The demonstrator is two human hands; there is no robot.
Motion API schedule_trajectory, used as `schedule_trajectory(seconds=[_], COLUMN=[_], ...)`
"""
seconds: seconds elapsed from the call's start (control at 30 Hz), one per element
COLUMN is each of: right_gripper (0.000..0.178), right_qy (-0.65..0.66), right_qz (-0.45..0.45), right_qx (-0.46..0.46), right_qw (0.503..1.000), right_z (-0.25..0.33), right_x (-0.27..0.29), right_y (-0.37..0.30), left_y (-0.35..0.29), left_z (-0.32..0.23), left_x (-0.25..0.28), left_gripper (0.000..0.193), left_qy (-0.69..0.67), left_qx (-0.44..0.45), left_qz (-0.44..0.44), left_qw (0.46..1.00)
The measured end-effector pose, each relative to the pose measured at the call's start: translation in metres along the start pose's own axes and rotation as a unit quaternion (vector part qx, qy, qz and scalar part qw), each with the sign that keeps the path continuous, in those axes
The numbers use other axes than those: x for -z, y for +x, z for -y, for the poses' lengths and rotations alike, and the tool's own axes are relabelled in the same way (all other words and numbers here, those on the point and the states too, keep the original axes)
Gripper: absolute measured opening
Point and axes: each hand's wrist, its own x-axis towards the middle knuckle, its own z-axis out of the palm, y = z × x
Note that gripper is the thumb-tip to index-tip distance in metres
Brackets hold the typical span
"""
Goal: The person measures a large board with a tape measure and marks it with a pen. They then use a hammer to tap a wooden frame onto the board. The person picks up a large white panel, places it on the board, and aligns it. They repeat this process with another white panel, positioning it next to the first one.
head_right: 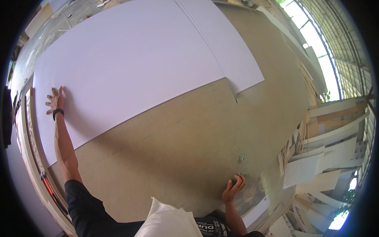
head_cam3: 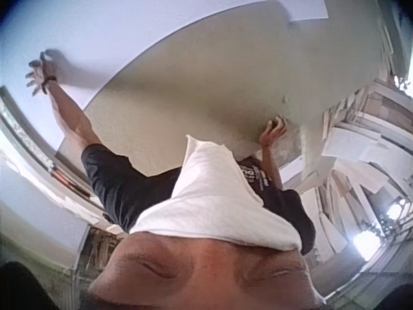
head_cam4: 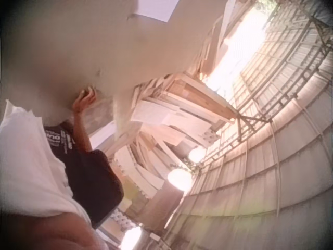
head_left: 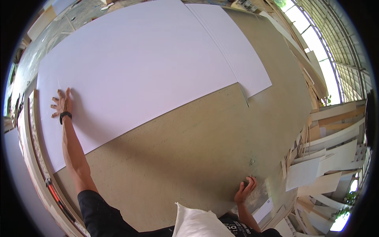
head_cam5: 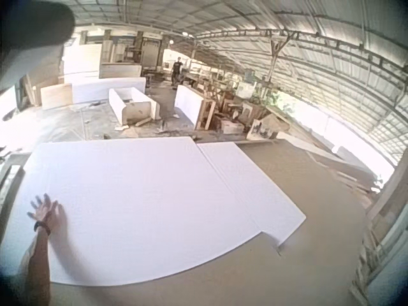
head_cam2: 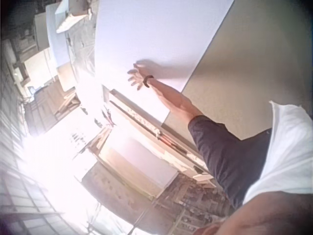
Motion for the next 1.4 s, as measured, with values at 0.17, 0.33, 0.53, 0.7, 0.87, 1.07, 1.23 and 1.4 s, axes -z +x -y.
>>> schedule_trajectory(seconds=[0.17,0.33,0.53,0.7,0.87,1.07,1.23,1.4], right_gripper=[0.033,0.035,0.033,0.034,0.033,0.042,0.065,0.083], right_qy=[0.021,-0.003,-0.051,-0.095,-0.042,0.060,0.002,0.208], right_qz=[-0.008,-0.011,-0.007,0.022,0.040,0.025,-0.138,-0.093], right_qx=[-0.003,-0.001,0.019,0.008,0.006,0.023,-0.137,-0.233], right_qw=[1.000,1.000,0.999,0.995,0.998,0.998,0.981,0.945], right_z=[-0.019,-0.010,0.009,0.005,-0.002,-0.080,-0.261,-0.411], right_x=[-0.014,-0.003,0.003,0.011,0.024,0.031,0.029,0.030], right_y=[0.000,-0.004,0.004,0.001,0.002,0.027,0.110,0.242], left_y=[0.025,0.035,0.056,-0.038,-0.167,-0.314,-0.496,-0.717], left_z=[0.004,-0.003,0.050,0.050,0.067,0.109,0.095,0.017], left_x=[-0.007,-0.022,-0.040,-0.024,0.015,0.024,0.072,0.119], left_gripper=[0.071,0.063,0.048,0.065,0.062,0.061,0.050,0.044], left_qy=[-0.066,-0.075,-0.162,-0.060,-0.093,-0.149,-0.222,-0.268], left_qx=[-0.061,-0.068,-0.184,-0.194,-0.230,-0.201,-0.094,-0.039], left_qz=[-0.025,-0.059,-0.063,-0.016,-0.021,0.008,-0.029,-0.062], left_qw=[0.996,0.993,0.967,0.979,0.968,0.968,0.970,0.961])
